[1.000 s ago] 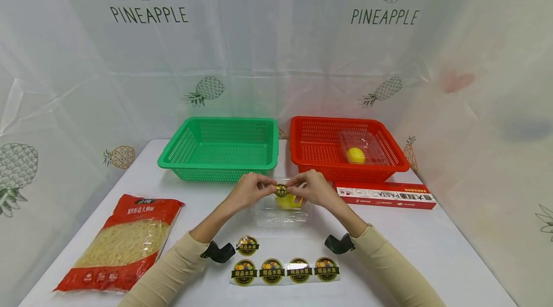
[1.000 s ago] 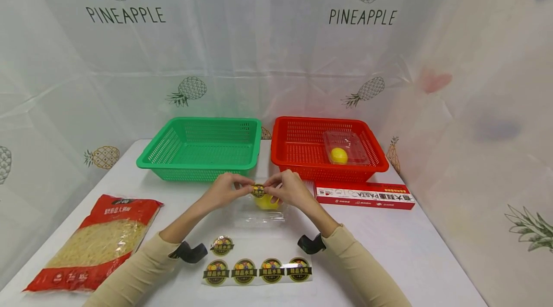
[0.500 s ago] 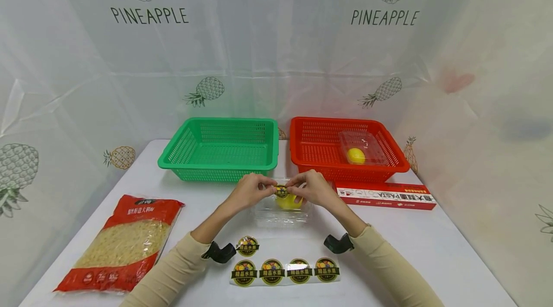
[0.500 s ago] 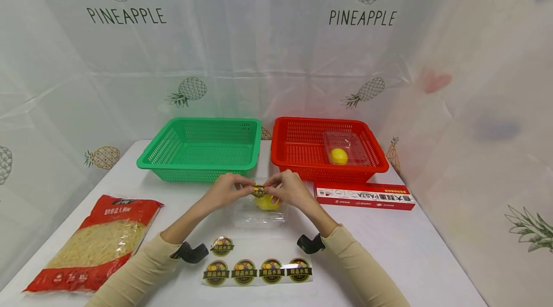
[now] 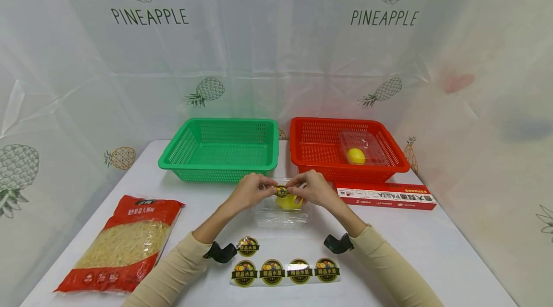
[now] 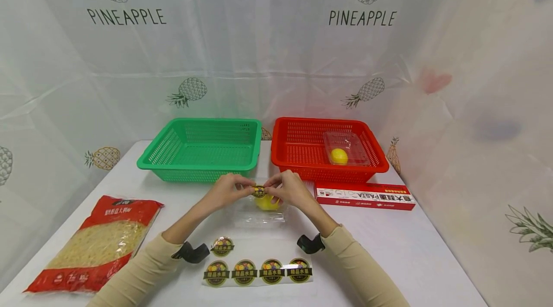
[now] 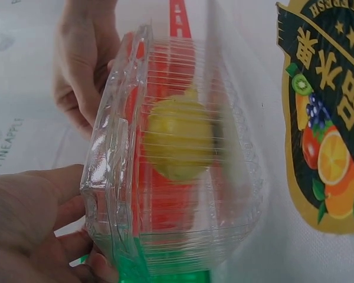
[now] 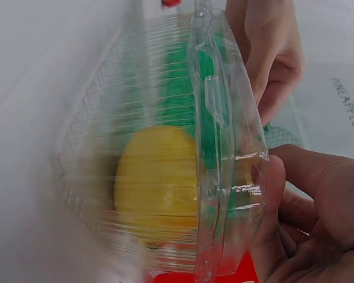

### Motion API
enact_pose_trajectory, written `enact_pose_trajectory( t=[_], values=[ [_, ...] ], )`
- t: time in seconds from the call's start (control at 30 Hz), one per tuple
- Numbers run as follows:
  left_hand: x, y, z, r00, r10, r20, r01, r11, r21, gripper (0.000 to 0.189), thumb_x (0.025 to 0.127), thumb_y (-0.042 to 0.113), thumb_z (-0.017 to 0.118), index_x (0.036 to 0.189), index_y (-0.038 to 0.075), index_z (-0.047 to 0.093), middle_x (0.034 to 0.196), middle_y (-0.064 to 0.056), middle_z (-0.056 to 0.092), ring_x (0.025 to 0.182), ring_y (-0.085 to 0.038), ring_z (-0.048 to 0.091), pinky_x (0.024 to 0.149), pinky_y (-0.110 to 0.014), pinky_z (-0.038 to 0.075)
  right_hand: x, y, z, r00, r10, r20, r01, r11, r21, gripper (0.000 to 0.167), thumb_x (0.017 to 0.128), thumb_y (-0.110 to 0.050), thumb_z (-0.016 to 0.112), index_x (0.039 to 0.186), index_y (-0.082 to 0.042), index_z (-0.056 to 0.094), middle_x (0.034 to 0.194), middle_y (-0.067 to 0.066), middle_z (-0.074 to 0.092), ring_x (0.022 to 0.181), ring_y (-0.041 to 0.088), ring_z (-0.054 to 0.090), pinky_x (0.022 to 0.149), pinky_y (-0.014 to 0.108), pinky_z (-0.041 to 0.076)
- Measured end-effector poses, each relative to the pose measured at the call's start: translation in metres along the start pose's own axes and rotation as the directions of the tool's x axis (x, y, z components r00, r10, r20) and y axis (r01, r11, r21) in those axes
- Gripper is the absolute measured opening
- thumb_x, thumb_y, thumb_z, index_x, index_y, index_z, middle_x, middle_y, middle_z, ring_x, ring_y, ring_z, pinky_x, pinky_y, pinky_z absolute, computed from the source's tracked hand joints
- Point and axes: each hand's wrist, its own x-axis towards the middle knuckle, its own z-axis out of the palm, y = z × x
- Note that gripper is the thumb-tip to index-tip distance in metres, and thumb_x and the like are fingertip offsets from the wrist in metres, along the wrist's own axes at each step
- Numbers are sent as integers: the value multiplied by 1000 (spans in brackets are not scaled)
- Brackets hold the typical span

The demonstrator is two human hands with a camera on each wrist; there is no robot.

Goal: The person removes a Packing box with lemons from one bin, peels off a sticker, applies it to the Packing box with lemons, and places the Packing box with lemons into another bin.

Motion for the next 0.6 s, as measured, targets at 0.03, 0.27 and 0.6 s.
enact_pose_trajectory(
  t=[0.03, 0.27, 0.6],
  values=[
    [0, 0, 0, 1000, -1, 0, 1, 1000, 1, 17, 90, 19, 69, 103, 12, 78, 81, 5, 72, 75, -8, 55, 75, -28, 39, 0, 0, 0, 1000, 1, 1, -1, 1000, 0, 15, 90, -13, 71, 100, -2, 76, 89, 14, 74, 57, 19, 69, 55, 32, 59],
    [2, -2, 2, 1000, 8, 1, -8, 1000, 18, 17, 89, 20, 71, 103, 13, 78, 81, 6, 71, 77, -9, 54, 79, -30, 38, 0, -1, -2, 1000, 12, 1, -12, 1000, -4, 15, 90, -12, 70, 100, -2, 76, 90, 14, 75, 57, 17, 69, 56, 32, 59],
    [-2, 0, 1, 998, 59, -7, -59, 997, 49, 18, 88, 16, 71, 104, 10, 77, 78, 4, 71, 78, -13, 55, 74, -28, 39, 1, 0, 0, 1000, 18, 4, -18, 1000, -14, 16, 88, -13, 73, 100, -2, 76, 89, 12, 75, 57, 15, 68, 55, 30, 58]
  ],
)
